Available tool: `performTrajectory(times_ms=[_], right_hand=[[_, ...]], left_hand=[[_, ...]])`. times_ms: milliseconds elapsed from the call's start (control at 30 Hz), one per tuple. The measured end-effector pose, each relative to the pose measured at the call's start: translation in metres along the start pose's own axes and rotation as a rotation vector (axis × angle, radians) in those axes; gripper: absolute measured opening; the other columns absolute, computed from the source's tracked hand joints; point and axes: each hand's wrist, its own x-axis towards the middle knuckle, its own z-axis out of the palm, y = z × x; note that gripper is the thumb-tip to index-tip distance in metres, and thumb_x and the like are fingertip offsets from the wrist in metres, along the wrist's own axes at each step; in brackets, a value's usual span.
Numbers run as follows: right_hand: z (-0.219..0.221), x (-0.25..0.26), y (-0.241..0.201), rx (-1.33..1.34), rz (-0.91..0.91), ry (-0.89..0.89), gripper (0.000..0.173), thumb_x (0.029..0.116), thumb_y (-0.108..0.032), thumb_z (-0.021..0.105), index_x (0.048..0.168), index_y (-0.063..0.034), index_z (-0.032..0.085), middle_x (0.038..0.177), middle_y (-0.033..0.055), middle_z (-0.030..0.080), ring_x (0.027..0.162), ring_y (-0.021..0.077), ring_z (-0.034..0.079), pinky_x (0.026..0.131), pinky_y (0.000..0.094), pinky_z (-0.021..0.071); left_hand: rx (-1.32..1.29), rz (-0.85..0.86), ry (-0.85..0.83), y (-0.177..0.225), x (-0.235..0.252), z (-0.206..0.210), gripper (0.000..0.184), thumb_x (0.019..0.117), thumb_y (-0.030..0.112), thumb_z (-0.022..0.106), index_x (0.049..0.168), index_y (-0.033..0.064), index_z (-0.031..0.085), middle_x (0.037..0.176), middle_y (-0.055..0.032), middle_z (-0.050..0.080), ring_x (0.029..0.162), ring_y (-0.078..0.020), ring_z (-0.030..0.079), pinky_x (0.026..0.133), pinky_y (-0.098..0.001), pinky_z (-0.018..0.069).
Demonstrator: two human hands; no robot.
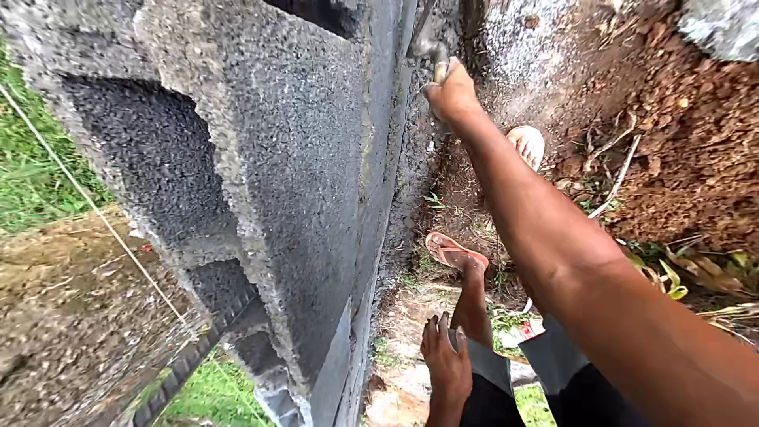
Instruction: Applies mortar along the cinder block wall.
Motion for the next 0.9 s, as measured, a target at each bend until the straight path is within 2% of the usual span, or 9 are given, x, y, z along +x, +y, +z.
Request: performTrajectory(times_ms=[100,167,267,400,467,567,633,800,900], right_hand=[[0.011,-0.007,0.003,0.009,-0.013,0.065,0.061,0.0956,-0.016,0.065,0.149,-0.0019,0.04,0.125,0.0245,0.065,0.113,0.0387,0.067,0.095,0.0573,0.0537],[0.039,-0.008,0.022,-0.048,0.056,-0.087,0.065,0.0933,-0.015,0.069,0.149,0.0009,0.039,0.127,0.0291,0.063,0.113,0.0438,0.066,0.094,0.062,0.0534],[0.029,0.0,0.022,-0.083,0.093,-0.177,0.058,0.0957,-0.02,0.068,0.145,0.0001,0.044,0.126,0.0283,0.063,0.11,0.0425,0.067,0.09,0.0613,0.0544],[-0.014,0.002,-0.004,0.028,0.006,0.041,0.055,0.097,-0.019,0.065,0.145,-0.0026,0.044,0.123,0.0232,0.065,0.109,0.0372,0.067,0.091,0.0564,0.0542],[-0.005,-0.003,-0.002,0.053,0.0,0.112,0.055,0.0961,-0.017,0.065,0.145,-0.0031,0.043,0.121,0.022,0.066,0.109,0.0361,0.068,0.091,0.0547,0.0545],[0.046,-0.013,0.032,-0.007,0.084,-0.12,0.061,0.095,-0.015,0.066,0.148,0.0018,0.04,0.126,0.0297,0.063,0.112,0.0437,0.066,0.092,0.0615,0.0535],[0.044,-0.008,0.04,-0.053,0.152,-0.239,0.057,0.097,-0.019,0.066,0.145,0.0005,0.043,0.128,0.029,0.061,0.113,0.0428,0.065,0.092,0.0609,0.053],[-0.01,-0.003,0.018,0.005,0.057,0.008,0.054,0.0969,-0.02,0.065,0.143,-0.0009,0.044,0.121,0.0253,0.065,0.105,0.0392,0.068,0.087,0.0585,0.0553],[0.007,-0.012,0.013,0.032,0.043,0.078,0.059,0.0964,-0.017,0.065,0.148,-0.0023,0.04,0.122,0.0243,0.066,0.11,0.0392,0.068,0.092,0.0576,0.0545]], left_hand=[[0.02,-0.012,-0.015,0.004,0.002,-0.001,0.051,0.1029,0.043,0.047,0.143,0.0133,0.061,0.148,-0.0172,0.055,0.14,-0.0372,0.048,0.113,-0.0597,0.0379],[0.03,-0.003,-0.014,0.01,0.002,-0.004,0.051,0.1029,0.043,0.046,0.142,0.0136,0.061,0.148,-0.0173,0.055,0.14,-0.037,0.048,0.113,-0.0597,0.0377],[0.035,0.012,-0.003,0.014,0.001,-0.001,0.05,0.1029,0.042,0.047,0.141,0.0129,0.062,0.147,-0.0176,0.056,0.139,-0.0378,0.048,0.113,-0.0601,0.0379],[0.033,0.009,-0.005,0.01,0.005,0.001,0.05,0.1026,0.042,0.048,0.142,0.0132,0.062,0.147,-0.017,0.056,0.139,-0.0372,0.049,0.113,-0.059,0.0385],[0.034,0.003,-0.002,0.008,0.007,0.0,0.05,0.1026,0.042,0.048,0.141,0.0139,0.062,0.147,-0.0167,0.056,0.139,-0.0368,0.049,0.113,-0.0588,0.0387],[0.049,0.006,-0.009,0.011,0.006,-0.004,0.051,0.1026,0.043,0.047,0.142,0.0141,0.062,0.148,-0.017,0.055,0.14,-0.0369,0.048,0.113,-0.0592,0.0381],[0.061,0.012,-0.007,0.013,0.006,-0.004,0.051,0.1024,0.042,0.047,0.141,0.0137,0.062,0.147,-0.0172,0.055,0.14,-0.0373,0.048,0.113,-0.0593,0.038],[0.05,0.009,-0.015,0.008,0.007,-0.003,0.05,0.1028,0.043,0.047,0.141,0.0148,0.062,0.147,-0.0166,0.056,0.139,-0.0363,0.049,0.114,-0.0587,0.0381],[0.05,0.003,-0.016,0.008,0.009,-0.006,0.051,0.1023,0.043,0.047,0.142,0.0148,0.062,0.147,-0.0166,0.055,0.14,-0.0362,0.048,0.114,-0.0584,0.0381]])
